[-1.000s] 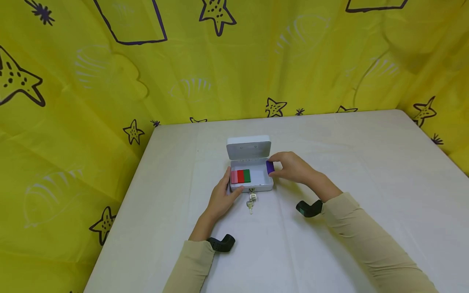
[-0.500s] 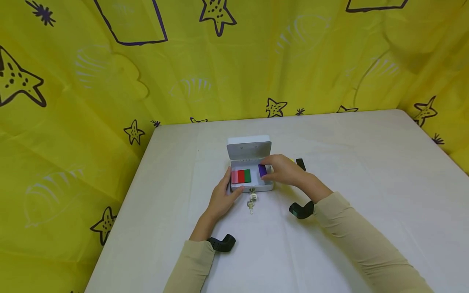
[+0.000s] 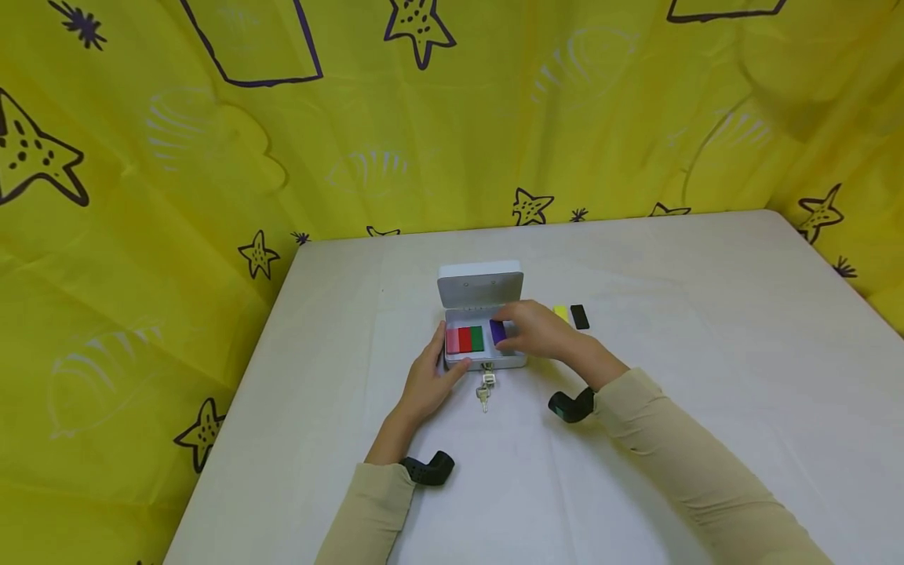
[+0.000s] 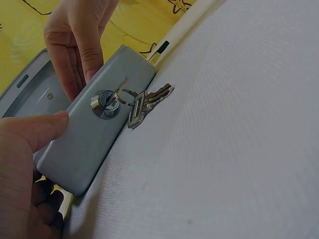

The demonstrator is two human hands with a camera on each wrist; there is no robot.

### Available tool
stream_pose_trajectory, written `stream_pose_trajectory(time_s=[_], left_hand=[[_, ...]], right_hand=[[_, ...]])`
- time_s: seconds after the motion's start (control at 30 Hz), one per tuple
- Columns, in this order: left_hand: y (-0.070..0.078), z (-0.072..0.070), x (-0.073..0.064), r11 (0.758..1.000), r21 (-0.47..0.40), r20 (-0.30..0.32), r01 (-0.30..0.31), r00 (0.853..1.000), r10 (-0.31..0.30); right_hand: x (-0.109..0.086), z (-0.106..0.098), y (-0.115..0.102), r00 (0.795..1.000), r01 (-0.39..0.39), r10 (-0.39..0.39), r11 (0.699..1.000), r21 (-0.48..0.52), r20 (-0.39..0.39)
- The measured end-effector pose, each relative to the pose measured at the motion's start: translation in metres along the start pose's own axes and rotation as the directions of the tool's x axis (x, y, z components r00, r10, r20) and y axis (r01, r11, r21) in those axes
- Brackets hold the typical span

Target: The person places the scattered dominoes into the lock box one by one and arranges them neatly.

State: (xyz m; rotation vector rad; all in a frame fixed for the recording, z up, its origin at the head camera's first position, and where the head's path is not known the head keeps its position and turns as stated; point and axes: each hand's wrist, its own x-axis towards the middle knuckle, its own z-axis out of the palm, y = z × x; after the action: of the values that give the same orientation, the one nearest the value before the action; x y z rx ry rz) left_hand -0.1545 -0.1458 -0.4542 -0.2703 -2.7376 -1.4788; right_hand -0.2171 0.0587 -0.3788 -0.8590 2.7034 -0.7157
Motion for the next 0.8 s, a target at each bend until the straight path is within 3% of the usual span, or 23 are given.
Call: stream_pose_trajectory(time_s=[0.3,0.47,0.6,0.8], left_hand=[[-0.001,0.0,0.001,1.0,-0.01,-0.005,-0.02,1.0,0.02],[-0.002,0.0,0.002,0.999,-0.013,-0.013,-0.033,0.999,0.033],[-0.002,-0.001,0.001,1.0,-0.011,-0.01,-0.025,1.0,0.025],[-0.002,-0.001,0.001,1.0,-0.006,-0.001,-0.011,1.0,0.011]], right_hand=[[0.007,0.006,-0.004,1.0,0.013,-0.014,0.999,-0.029,-0.003],[0.009,0.011,0.0,0.998,0.059,-0.059,0.998,-0.037,-0.01],[0.011,0.014,0.002,0.996,0.089,-0.09,0.995,-0.043,-0.013],[0.012,0.017,0.002,0.997,0.077,-0.077,0.996,-0.055,-0.001]])
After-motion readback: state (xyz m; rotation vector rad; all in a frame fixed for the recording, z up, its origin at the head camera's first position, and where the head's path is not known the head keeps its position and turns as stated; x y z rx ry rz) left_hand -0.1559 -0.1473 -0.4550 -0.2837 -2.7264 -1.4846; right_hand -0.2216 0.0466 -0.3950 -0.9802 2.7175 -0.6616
